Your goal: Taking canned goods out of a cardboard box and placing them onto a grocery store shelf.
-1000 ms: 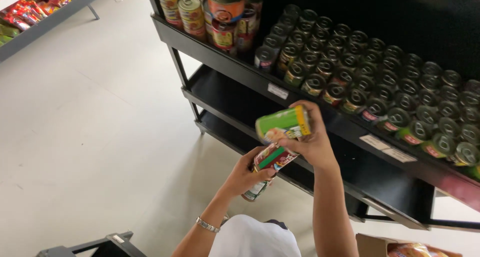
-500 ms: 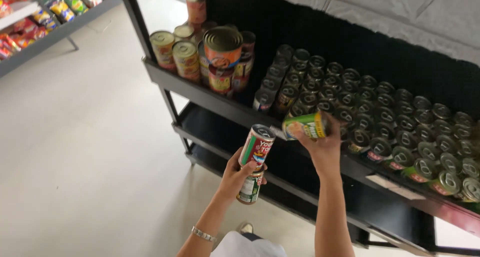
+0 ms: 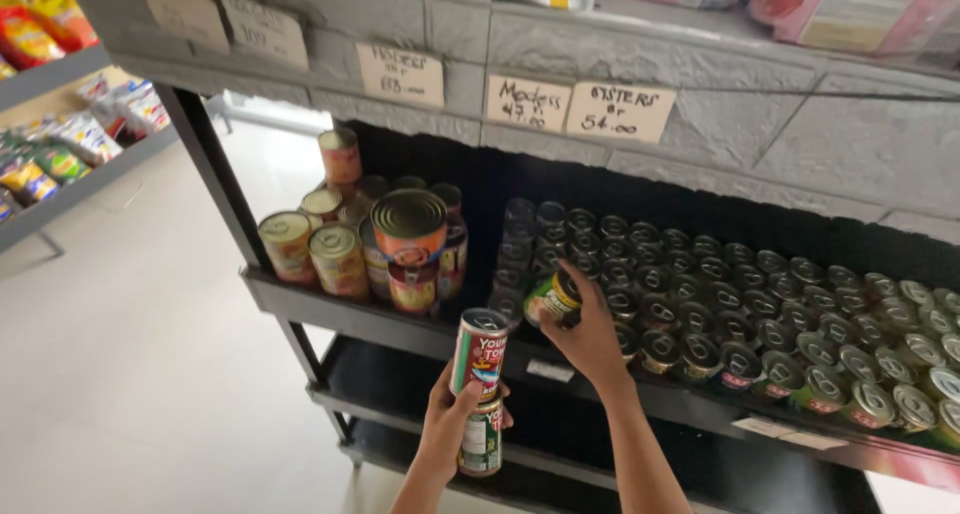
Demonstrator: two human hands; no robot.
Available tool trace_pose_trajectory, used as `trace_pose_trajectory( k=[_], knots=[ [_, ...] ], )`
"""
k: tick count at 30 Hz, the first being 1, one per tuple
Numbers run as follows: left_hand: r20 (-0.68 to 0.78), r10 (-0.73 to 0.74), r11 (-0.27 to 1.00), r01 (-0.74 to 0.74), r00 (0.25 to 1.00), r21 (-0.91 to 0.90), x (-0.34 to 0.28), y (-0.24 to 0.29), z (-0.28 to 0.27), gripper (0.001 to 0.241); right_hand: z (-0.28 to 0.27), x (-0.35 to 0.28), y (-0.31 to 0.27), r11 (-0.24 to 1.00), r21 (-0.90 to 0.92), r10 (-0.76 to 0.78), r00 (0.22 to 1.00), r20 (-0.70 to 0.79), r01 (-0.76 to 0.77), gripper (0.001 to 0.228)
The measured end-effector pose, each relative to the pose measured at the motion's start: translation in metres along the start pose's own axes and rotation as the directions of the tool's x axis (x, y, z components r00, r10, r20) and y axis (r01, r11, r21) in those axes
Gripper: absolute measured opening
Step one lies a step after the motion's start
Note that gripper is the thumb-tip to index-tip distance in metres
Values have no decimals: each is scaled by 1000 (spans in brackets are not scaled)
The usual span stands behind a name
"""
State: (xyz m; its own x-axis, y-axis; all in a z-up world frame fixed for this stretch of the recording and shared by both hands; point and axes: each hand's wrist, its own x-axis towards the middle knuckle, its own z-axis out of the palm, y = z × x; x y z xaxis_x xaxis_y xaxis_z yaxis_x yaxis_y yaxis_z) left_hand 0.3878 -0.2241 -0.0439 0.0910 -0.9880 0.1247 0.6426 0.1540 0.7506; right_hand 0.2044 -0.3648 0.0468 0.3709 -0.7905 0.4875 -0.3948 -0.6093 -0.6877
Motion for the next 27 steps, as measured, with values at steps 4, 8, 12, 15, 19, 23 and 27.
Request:
trace_pose_trajectory(
  k=[4,8,12,15,19,23,27],
  knots=[
    [73,22,1000,-20,997,-22,10,7,-25,54,7,7,-8,975,-60,214,977,-19,-214,79],
    [66,-86,990,93,994,-108,17,17,-40,57,21,2,-11,959,-260,128,991,43,-113,73],
    [87,-163,974,175,983,-144,22,23,-47,59,33,-5,8,625,-776,-108,994,17,81,76],
    [168,-147,981,165,975,-97,23,25,-49,60,31,-12,3,680,-731,-66,998,8,51,57],
    [223,-172,985,173,960,17,23,27,-42,63,33,-26,-61,985,-14,171,977,-128,-174,40],
    [238,-201,974,169,950,148,31,5,-57,55,46,-27,-82,917,39,378,895,238,-398,71],
    [193,-12,993,-11,981,115,35,20,-63,60,59,-11,-67,997,67,51,998,-39,-48,66]
  ],
)
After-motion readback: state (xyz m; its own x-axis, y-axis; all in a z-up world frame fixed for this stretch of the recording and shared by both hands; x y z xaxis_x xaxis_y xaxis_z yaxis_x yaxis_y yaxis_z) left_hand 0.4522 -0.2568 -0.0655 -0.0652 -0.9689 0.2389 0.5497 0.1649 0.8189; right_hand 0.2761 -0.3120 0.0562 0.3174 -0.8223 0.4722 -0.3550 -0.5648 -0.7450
